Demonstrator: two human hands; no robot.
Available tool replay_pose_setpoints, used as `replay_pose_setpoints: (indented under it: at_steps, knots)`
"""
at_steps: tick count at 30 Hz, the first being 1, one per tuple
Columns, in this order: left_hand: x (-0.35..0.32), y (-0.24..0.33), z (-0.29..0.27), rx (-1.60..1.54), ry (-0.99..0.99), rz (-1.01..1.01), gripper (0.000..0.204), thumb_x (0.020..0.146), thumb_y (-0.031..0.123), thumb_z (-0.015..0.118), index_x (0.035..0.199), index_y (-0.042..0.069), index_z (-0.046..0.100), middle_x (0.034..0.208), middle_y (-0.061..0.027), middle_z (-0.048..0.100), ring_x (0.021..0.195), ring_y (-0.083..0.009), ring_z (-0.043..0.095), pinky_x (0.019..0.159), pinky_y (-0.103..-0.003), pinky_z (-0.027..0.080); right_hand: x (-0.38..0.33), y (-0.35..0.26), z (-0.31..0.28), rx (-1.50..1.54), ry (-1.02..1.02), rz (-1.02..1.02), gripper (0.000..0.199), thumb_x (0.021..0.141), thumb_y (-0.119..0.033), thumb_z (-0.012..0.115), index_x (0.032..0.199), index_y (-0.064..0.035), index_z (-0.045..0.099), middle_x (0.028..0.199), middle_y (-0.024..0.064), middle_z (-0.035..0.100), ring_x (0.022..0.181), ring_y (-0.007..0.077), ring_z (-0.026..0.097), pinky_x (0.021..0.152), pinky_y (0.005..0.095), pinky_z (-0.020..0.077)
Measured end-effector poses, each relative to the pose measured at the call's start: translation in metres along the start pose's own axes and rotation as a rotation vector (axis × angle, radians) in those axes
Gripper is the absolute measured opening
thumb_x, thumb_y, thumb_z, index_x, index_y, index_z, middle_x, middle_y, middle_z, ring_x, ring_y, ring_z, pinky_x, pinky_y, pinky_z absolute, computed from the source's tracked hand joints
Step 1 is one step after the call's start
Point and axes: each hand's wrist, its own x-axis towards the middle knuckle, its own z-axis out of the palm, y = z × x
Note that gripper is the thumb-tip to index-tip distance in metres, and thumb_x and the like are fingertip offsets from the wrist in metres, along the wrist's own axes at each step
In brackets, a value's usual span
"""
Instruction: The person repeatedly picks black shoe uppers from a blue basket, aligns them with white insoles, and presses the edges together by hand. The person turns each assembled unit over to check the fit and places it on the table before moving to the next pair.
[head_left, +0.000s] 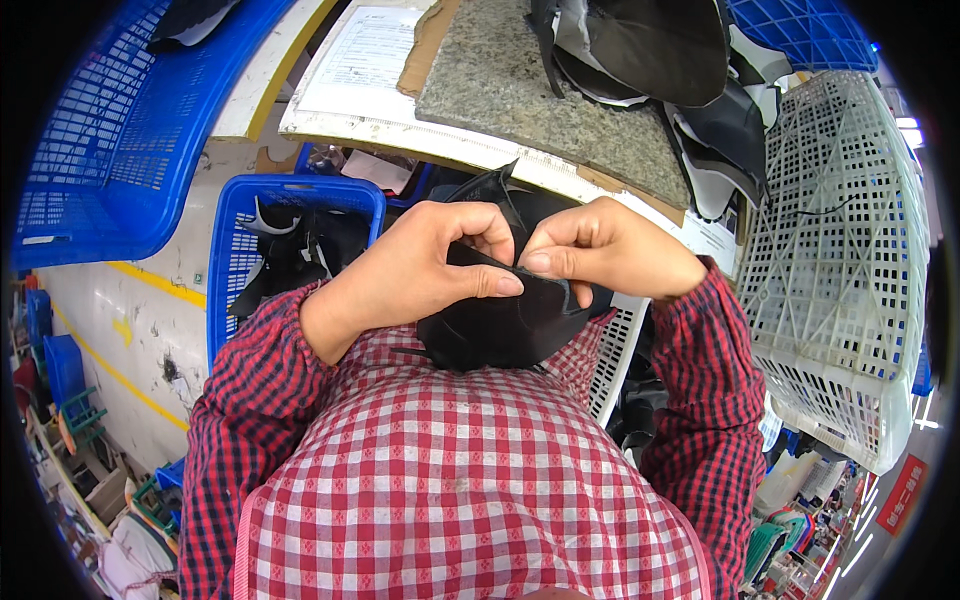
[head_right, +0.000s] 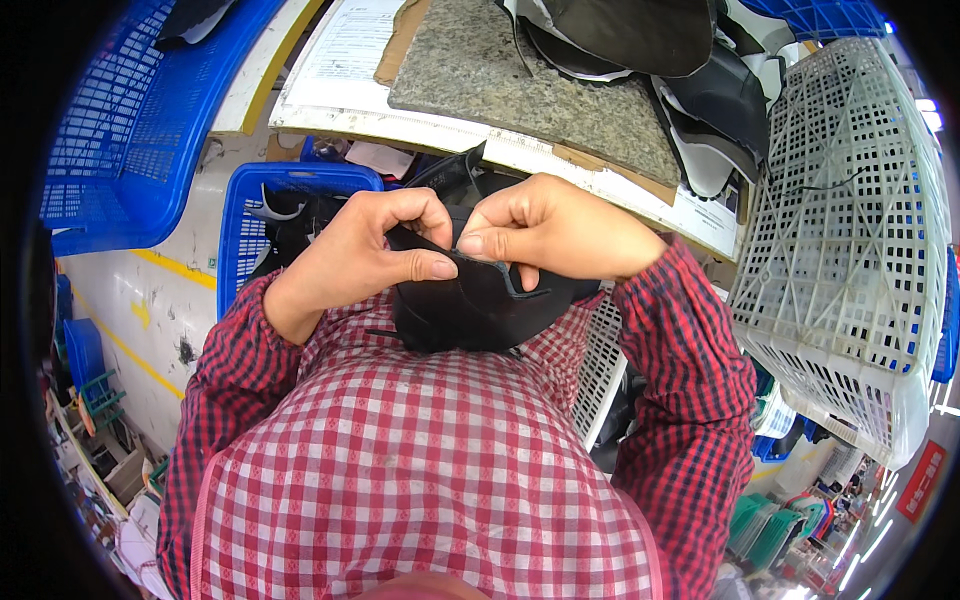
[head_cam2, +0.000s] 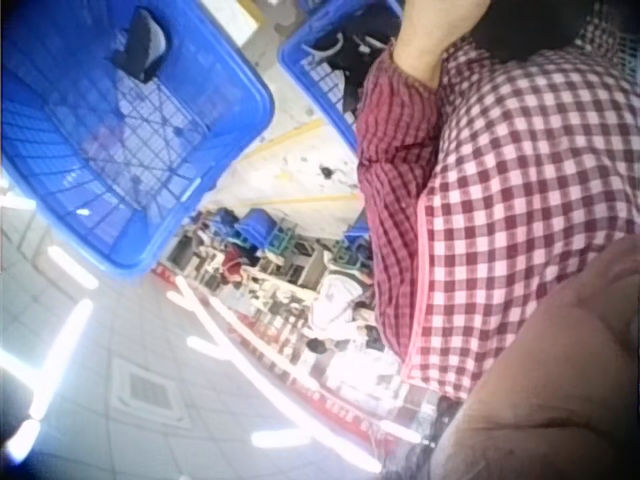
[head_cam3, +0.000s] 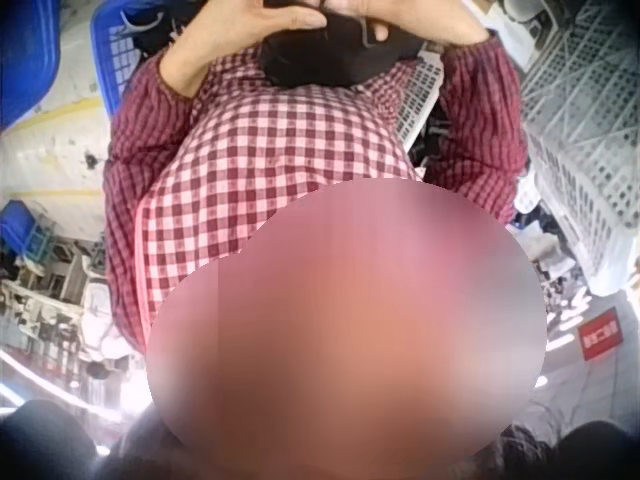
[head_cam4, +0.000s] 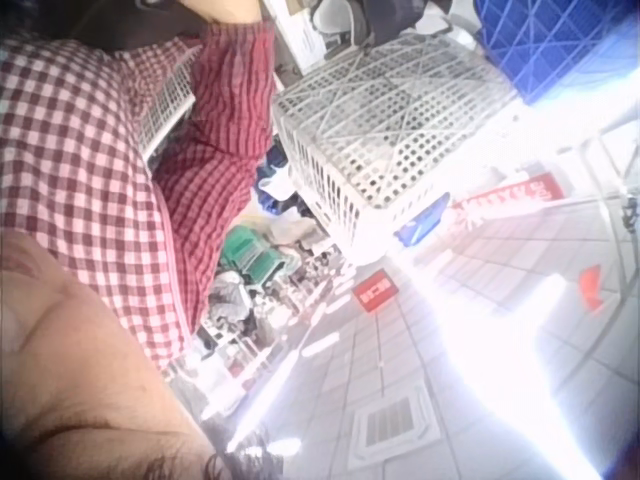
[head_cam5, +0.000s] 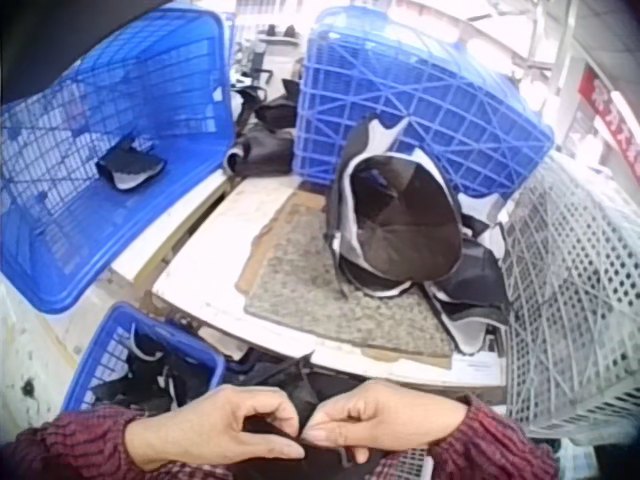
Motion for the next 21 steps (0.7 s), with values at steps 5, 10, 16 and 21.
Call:
replay_pose_setpoints:
  at_steps: [5,10,16,21]
  knots:
    - [0.0,0.0,0.001,-0.066,0.007,-0.058,0.019,0.083,0.007,0.086,0.088,0.002,0.069,0.084,0.0016,0.067,0.08,-0.0057,0.06,0.074,-0.023,0.047,-0.005,0.003,0.013,-0.036,0.113,0.005,0.022,0.104,-0.022,0.066,0.102,-0.0012,0.072,0.081,-0.0016,0.065,0.063,0.0057,0.06,0.057,0.0227,0.0527]
    - [0.007,-0.003,-0.005,-0.158,-0.079,-0.131,0.015,0.084,0.005,0.085,0.087,0.001,0.071,0.08,0.0012,0.068,0.076,-0.0045,0.061,0.07,-0.022,0.047,0.003,0.015,0.019,0.108,0.182,0.084,0.018,0.102,-0.019,0.068,0.095,-0.0015,0.069,0.08,0.0,0.066,0.063,0.0102,0.063,0.057,0.0275,0.0533]
    - [0.015,-0.011,-0.005,0.104,-0.121,-0.027,0.014,0.089,0.009,0.082,0.087,-0.001,0.071,0.079,0.0026,0.058,0.074,-0.0053,0.052,0.068,-0.024,0.041,-0.004,0.021,0.028,-0.95,0.54,-0.573,0.012,0.093,-0.016,0.069,0.088,-0.0047,0.068,0.079,0.0093,0.066,0.07,0.0287,0.067,0.062,0.0376,0.0537]
    - [0.012,-0.02,0.002,0.054,-0.01,-0.031,0.017,0.09,0.01,0.08,0.086,-0.002,0.069,0.081,0.0033,0.05,0.073,-0.0073,0.046,0.067,-0.025,0.037,0.005,0.04,0.029,0.262,0.431,-0.067,0.034,0.104,-0.032,0.067,0.103,0.0011,0.071,0.086,-0.0002,0.07,0.076,0.0073,0.06,0.069,0.0271,0.0503]
